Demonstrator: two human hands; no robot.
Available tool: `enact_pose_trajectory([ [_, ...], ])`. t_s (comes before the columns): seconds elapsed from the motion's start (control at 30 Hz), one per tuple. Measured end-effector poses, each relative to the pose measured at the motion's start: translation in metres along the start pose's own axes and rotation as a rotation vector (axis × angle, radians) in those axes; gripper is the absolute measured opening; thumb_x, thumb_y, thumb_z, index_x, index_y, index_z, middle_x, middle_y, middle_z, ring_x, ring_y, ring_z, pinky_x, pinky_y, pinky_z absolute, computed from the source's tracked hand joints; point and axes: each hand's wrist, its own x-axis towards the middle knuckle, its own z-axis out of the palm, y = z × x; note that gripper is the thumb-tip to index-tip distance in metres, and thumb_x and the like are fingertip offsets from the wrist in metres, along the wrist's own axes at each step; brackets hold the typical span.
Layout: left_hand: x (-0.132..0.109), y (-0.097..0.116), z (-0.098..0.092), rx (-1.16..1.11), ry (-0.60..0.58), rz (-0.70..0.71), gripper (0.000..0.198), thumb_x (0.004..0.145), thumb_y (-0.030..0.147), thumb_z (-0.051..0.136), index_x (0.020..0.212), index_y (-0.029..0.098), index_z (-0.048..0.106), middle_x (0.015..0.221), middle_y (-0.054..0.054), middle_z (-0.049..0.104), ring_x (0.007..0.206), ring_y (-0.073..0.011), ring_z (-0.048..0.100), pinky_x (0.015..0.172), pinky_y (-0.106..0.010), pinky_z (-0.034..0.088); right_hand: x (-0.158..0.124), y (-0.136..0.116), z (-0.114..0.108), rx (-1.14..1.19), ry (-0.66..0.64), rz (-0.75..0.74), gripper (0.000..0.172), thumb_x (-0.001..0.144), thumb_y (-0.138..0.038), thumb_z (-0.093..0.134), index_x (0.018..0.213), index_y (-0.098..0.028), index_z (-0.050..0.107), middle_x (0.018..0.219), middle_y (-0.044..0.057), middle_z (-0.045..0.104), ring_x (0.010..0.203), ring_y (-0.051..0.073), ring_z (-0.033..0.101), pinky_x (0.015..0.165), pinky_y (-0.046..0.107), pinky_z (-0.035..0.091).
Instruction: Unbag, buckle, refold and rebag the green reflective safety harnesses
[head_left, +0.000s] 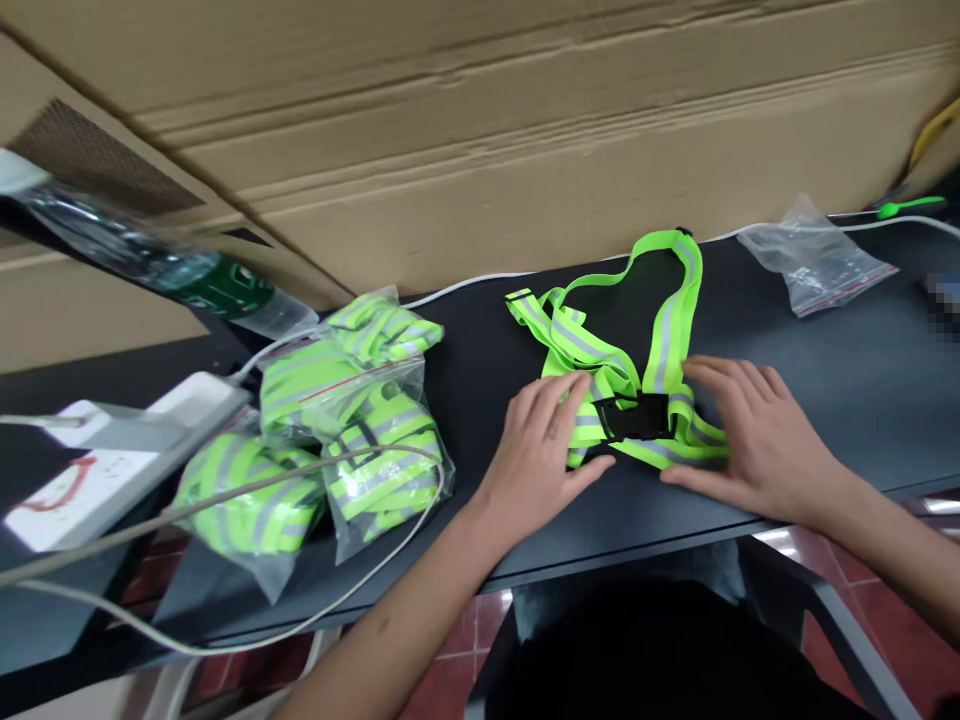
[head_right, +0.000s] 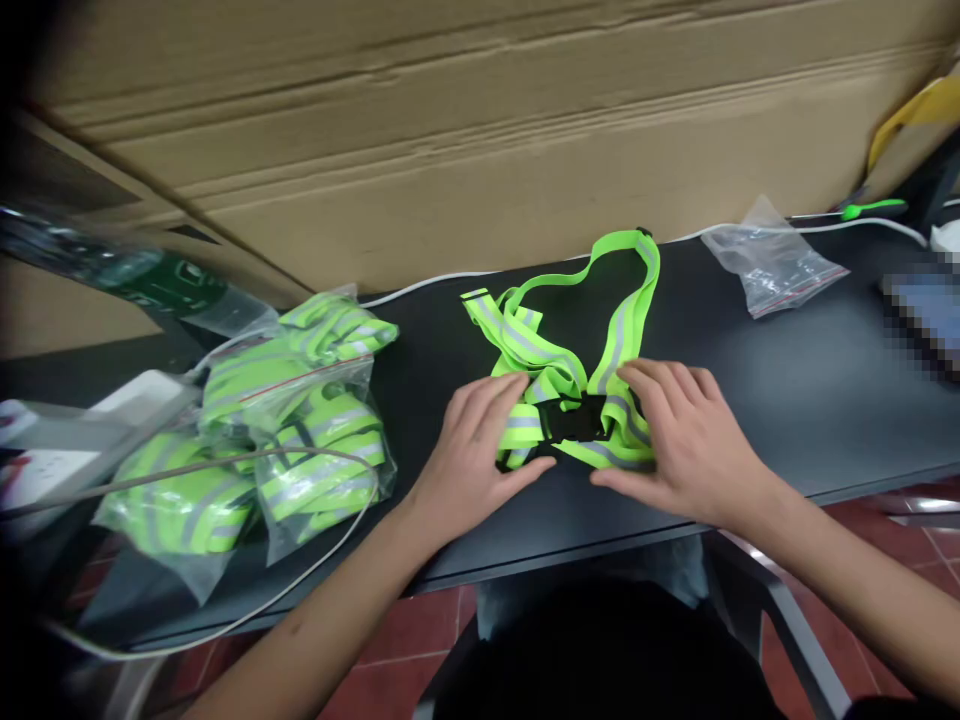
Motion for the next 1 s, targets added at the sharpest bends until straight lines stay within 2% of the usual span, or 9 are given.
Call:
enact_pose_trajectory([
  [0.07,-0.014,-0.007,-0.005,-0.027,-0.073,-0.122,0.066,0.092,0.04,0.068,0.145,0.017,0.038,0.136,-0.017,0.056,0.127,-0.0326,0.05,0.105,-0.052,0.044,-0.029,0.008,-0.003,-0.055,-0.013,0.014,0.078,0.08,-0.068,0.068,0.134,-0.016,0.046,0.119,0.019,0.065,0.104,0.038,0.061,0.083,0.05,0.047],
  [0.17,-0.033,-0.014,-0.014,-0.134,-0.167,-0.197,0.054,0.094,0.037,0.066,0.141,0.025,0.041,0.133,-0.01,0.056,0.127,-0.0272,0.05,0.106,-0.045,0.044,-0.06,0.027,-0.009,0.122,-0.112,-0.005,0.056,0.087,-0.048,0.069,0.13,-0.018,0.05,0.106,0.013,0.065,0.093,0.028,0.063,0.078,0.041,0.051],
  [0.33,-0.045,-0.018,-0.03,-0.148,-0.099,-0.257,0.046,0.095,0.025,0.062,0.137,0.027,0.044,0.118,-0.006,0.057,0.108,-0.02,0.06,0.09,-0.032,0.051,-0.071,0.057,-0.022,0.264,-0.066,0.032,0.025,0.086,-0.031,0.068,0.109,-0.024,0.058,0.104,0.008,0.062,0.093,0.024,0.065,0.076,0.036,0.052],
  [0.43,-0.047,-0.021,-0.038,-0.059,-0.031,-0.202,0.037,0.095,0.013,0.053,0.13,0.024,0.052,0.107,-0.005,0.058,0.095,-0.0181,0.061,0.083,-0.03,0.052,-0.067,0.073,-0.027,0.188,-0.008,0.048,0.022,0.083,-0.033,0.069,0.101,-0.025,0.059,0.101,0.009,0.062,0.09,0.027,0.065,0.075,0.04,0.052],
  [0.53,-0.048,-0.025,-0.043,0.08,0.021,-0.136,0.033,0.089,0.006,0.049,0.116,0.02,0.061,0.098,-0.006,0.058,0.09,-0.02,0.061,0.081,-0.034,0.053,-0.064,0.086,-0.03,0.091,-0.058,-0.002,0.024,0.079,-0.039,0.071,0.096,-0.026,0.06,0.104,0.013,0.063,0.092,0.033,0.063,0.076,0.047,0.052],
  [0.7,-0.054,-0.025,-0.042,0.156,0.133,-0.08,0.038,0.081,-0.002,0.046,0.106,0.02,0.065,0.118,-0.012,0.057,0.112,-0.0283,0.06,0.09,-0.044,0.055,-0.065,0.09,-0.026,0.211,-0.042,0.125,0.018,0.078,-0.026,0.063,0.091,-0.03,0.051,0.107,0.01,0.07,0.088,0.031,0.07,0.072,0.044,0.055],
  [0.8,-0.058,-0.027,-0.036,0.105,0.103,-0.014,0.048,0.079,-0.007,0.04,0.112,0.019,0.064,0.114,-0.011,0.062,0.104,-0.0246,0.063,0.086,-0.04,0.056,-0.066,0.091,-0.023,0.245,0.005,0.154,0.023,0.079,-0.022,0.059,0.099,-0.033,0.055,0.1,0.008,0.071,0.087,0.031,0.07,0.072,0.044,0.055],
  [0.9,-0.061,-0.032,-0.033,0.243,0.072,0.026,0.05,0.078,-0.005,0.041,0.116,0.018,0.066,0.103,-0.012,0.065,0.09,-0.0242,0.063,0.075,-0.037,0.054,-0.067,0.096,-0.022,0.258,0.048,0.113,0.022,0.082,-0.022,0.058,0.102,-0.03,0.057,0.095,0.006,0.069,0.083,0.028,0.069,0.073,0.042,0.054],
  [1.0,-0.063,-0.034,-0.035,0.368,-0.015,0.05,0.05,0.08,0.0,0.045,0.12,0.023,0.066,0.105,-0.01,0.066,0.088,-0.0248,0.062,0.074,-0.037,0.052,-0.068,0.102,-0.024,0.188,0.004,0.099,0.016,0.086,-0.028,0.061,0.101,-0.028,0.06,0.091,0.005,0.068,0.079,0.025,0.069,0.069,0.039,0.053],
])
